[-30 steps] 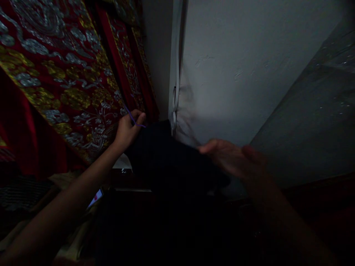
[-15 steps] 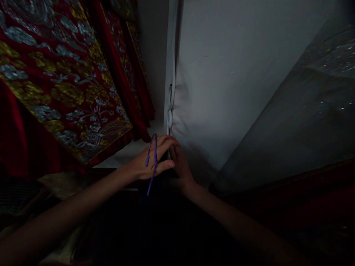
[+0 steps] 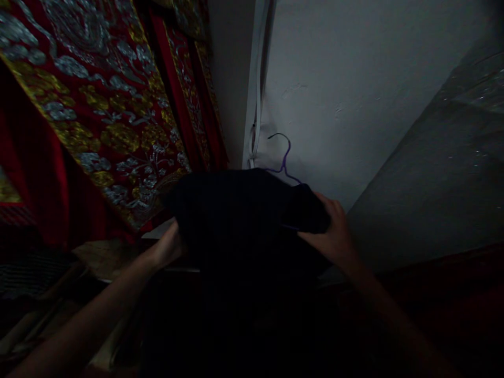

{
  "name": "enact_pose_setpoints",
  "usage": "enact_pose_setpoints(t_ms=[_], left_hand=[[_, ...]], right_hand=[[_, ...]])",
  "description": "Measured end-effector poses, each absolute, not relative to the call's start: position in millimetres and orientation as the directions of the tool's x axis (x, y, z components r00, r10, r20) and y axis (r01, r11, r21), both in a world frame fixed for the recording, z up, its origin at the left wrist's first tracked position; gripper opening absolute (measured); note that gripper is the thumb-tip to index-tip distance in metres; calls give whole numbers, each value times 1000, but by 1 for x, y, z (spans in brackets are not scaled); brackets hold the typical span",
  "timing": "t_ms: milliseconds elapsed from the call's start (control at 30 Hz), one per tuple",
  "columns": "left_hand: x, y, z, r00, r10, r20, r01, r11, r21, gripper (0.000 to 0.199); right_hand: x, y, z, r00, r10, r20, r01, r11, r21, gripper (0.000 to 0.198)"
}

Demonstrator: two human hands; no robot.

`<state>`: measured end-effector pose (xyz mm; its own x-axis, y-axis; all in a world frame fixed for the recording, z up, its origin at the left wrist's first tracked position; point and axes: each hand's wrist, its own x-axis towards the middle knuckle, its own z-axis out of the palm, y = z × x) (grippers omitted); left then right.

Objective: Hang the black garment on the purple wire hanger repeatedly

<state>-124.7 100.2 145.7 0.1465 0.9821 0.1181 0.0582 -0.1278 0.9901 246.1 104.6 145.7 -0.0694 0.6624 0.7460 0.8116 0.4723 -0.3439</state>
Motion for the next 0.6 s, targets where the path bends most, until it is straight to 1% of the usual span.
enact_pose_setpoints(t_ms=[67, 100, 133, 167, 200, 267, 367, 433, 500, 533, 567, 600], left_hand=[[-124, 97, 128, 224, 975, 6, -103, 18, 995, 88], [-121, 96, 120, 256, 967, -13, -174, 59, 983, 88], [-117, 94, 112, 241, 970, -19, -243, 80, 967, 84], [-113, 93, 105, 183, 983, -14, -285, 66, 956, 76], [-108, 90, 100, 98, 995, 0, -292, 29, 956, 69], [-99, 83, 91, -50, 999, 10, -260, -23, 965, 58], [-90, 64, 87, -154, 987, -48, -284, 2, 959, 55], [-87, 48, 87, -225, 964, -139, -361, 50, 931, 55], [-84, 33, 84, -294, 920, -260, -456, 104, 884, 52], [-83, 27, 82, -307, 895, -325, -500, 139, 855, 47], [-81, 20, 80, -313, 867, -389, -541, 174, 823, 42], [-78, 15, 77, -312, 838, -447, -579, 205, 789, 37]], right_hand=[[253, 110, 164, -6, 676, 737, 858, 381, -343, 87], [250, 114, 173, 2, 680, 734, 875, 354, -331, 89], [245, 118, 183, -1, 682, 731, 887, 338, -314, 90], [238, 122, 192, -14, 684, 729, 898, 330, -293, 91], [230, 125, 200, -30, 686, 727, 906, 327, -271, 91], [215, 125, 213, -64, 687, 724, 915, 331, -232, 94], [205, 113, 213, -107, 684, 722, 905, 368, -215, 97], [202, 98, 196, -114, 672, 732, 879, 412, -241, 91], [193, 76, 162, -76, 679, 730, 816, 463, -346, 77], [185, 64, 140, -31, 699, 714, 751, 488, -445, 68], [174, 50, 115, -6, 775, 631, 644, 486, -591, 62], [162, 36, 90, 10, 851, 525, 529, 441, -725, 57]])
